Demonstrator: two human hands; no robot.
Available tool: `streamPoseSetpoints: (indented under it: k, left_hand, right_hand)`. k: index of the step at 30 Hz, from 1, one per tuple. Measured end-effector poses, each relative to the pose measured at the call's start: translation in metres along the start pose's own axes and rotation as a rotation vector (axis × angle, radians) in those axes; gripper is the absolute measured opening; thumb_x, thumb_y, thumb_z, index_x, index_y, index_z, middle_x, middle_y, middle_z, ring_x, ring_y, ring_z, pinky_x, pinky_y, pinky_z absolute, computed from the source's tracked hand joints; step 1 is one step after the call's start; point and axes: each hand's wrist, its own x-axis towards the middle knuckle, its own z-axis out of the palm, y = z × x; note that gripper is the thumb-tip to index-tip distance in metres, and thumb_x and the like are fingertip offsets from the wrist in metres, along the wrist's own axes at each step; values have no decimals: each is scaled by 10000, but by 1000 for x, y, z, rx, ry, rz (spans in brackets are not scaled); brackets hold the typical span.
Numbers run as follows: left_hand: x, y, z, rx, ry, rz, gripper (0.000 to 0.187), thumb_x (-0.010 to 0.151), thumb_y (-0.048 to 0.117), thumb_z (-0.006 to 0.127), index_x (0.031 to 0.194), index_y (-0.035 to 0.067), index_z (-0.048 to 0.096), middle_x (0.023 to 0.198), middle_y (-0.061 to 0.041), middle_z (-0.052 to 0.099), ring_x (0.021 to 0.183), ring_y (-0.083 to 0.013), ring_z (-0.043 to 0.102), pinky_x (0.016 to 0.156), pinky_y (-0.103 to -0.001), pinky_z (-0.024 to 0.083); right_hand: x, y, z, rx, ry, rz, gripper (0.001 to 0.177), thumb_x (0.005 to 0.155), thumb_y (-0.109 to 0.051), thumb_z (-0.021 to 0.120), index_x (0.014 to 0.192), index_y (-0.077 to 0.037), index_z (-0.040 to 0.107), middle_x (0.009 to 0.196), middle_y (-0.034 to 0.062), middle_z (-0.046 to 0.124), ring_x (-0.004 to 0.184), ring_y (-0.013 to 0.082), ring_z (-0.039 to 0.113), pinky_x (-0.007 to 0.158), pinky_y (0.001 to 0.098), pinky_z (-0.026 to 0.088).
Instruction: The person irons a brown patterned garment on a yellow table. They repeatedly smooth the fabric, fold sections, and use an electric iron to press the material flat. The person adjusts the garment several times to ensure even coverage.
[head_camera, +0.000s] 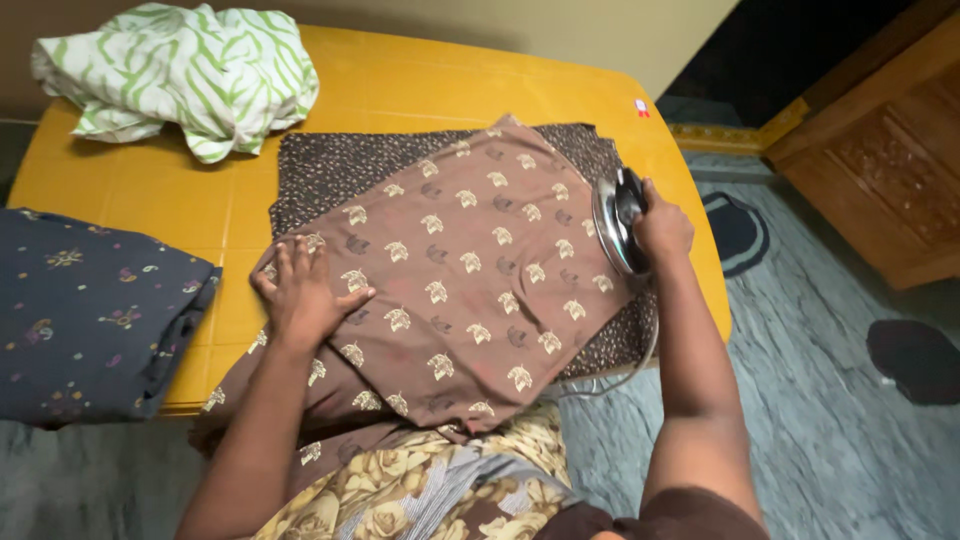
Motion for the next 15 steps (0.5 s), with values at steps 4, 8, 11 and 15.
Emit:
streamPoseSetpoints:
  k: [4,8,11,15]
  left_hand:
    - [1,1,-4,-6,-31,-27,1187,695,841,636,1572,106,324,1678,-124,198,1548,-340,131,1117,-716,130]
    - [0,1,-6,-20,-45,-22,1183,703,832,648,1571,90,338,1683,-132,211,1544,-338,155,1128,-715,139]
    - [0,2,-8,-19,-37,-22,1182,696,820,653,1578,94,345,1679,-129,230,1548,-336,166,1130,-719,135]
    - [-2,0,-2,-5,-3,-8,1191,695,840,643,1568,86,347,1676,-140,229,1549,-343,157,1135,-709,122]
  right_hand:
    - [-49,-37,-19,64,1,-123,666,908,-274,655,1534,-400,467,1165,159,715,1056,411,673,882,537,520]
    - [-124,-84,-13,282,-88,-385,565,907,-213,626,1456,-340,586,1112,222,708,1005,406,698,904,489,544]
    - [-156,-122,3,172,-233,-478,575,928,-305,625,1486,-391,517,1006,199,721,855,405,707,782,506,559]
    - [-129,-134,29,134,-54,-545,529,974,-274,582,1485,-380,499,1008,186,701,801,419,692,688,536,554]
